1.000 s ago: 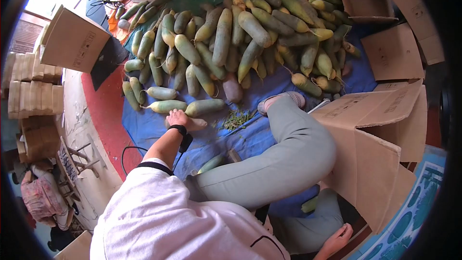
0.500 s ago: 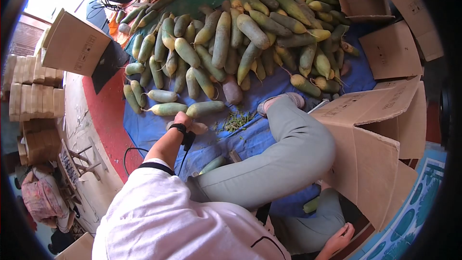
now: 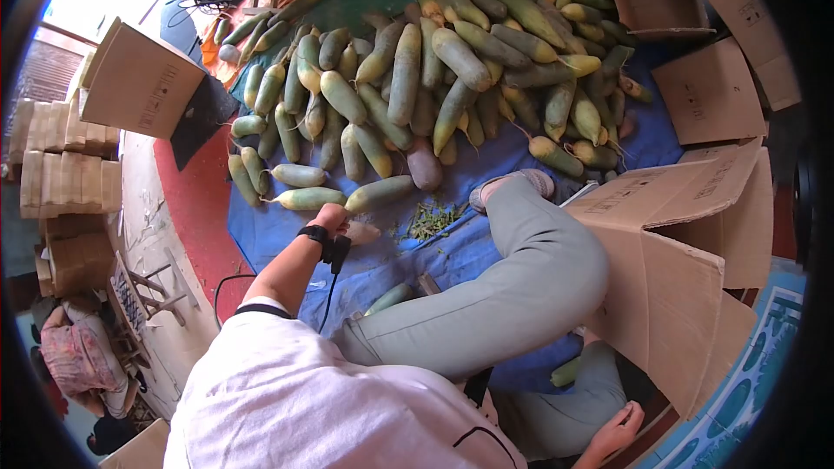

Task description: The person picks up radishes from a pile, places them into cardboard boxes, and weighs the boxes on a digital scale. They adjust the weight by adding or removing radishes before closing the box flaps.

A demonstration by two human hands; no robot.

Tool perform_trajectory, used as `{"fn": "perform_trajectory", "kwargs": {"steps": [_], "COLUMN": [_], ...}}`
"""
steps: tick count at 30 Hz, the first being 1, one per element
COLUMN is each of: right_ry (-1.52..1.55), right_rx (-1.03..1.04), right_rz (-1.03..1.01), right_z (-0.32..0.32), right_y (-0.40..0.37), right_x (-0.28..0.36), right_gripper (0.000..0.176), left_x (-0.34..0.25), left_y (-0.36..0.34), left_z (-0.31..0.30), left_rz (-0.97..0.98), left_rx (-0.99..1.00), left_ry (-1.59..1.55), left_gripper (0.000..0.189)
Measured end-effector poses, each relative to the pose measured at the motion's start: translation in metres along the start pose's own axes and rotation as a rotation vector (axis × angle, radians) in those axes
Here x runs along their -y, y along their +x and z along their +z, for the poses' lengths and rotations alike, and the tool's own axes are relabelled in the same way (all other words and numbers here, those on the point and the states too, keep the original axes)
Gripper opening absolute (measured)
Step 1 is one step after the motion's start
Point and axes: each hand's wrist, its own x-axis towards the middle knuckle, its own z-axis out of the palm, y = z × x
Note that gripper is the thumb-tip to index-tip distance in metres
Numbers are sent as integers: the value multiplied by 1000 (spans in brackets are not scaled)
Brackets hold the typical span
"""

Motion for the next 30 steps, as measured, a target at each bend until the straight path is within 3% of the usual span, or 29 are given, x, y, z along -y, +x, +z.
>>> {"fn": "perform_trajectory", "kwargs": {"steps": [3,5,6,8,9,11,12,13,19,23,25,30], "right_ry": [3,9,8,8,6,10,16,28,77,136,140,248], "right_rx": [-1,-9,-14,-20,-23,-34,-38,-52,-99,-115,-140,-222], "right_rz": [3,-8,-19,-9,-2,-7,-13,-10,-40,-67,-104,-336], "right_z": [0,1,2,3,3,2,3,6,5,0,-7,-46], "right_y": [0,1,1,-1,0,-1,-1,0,-2,2,7,31], "right_x": [4,2,1,-3,-3,-3,-2,-1,-2,7,15,76], "right_gripper": [17,17,17,16,16,16,15,15,13,10,10,13], "left_x": [-13,-26,-30,-38,-48,-62,-64,-72,-108,-127,-137,-165], "left_y": [-38,-69,-75,-85,-98,-130,-136,-143,-206,-256,-291,-377], "left_z": [16,30,34,42,53,78,83,94,155,174,185,221], "left_rz": [98,792,799,1269,1283,437,777,305,497,645,679,961], "left_rx": [91,13,10,-8,-13,266,353,373,313,532,548,775], "left_ry": [-8,1202,1205,1386,1386,130,409,-197,-72,-126,-121,-72], "left_gripper": [11,13,13,10,10,11,9,6,9,11,12,13]}}
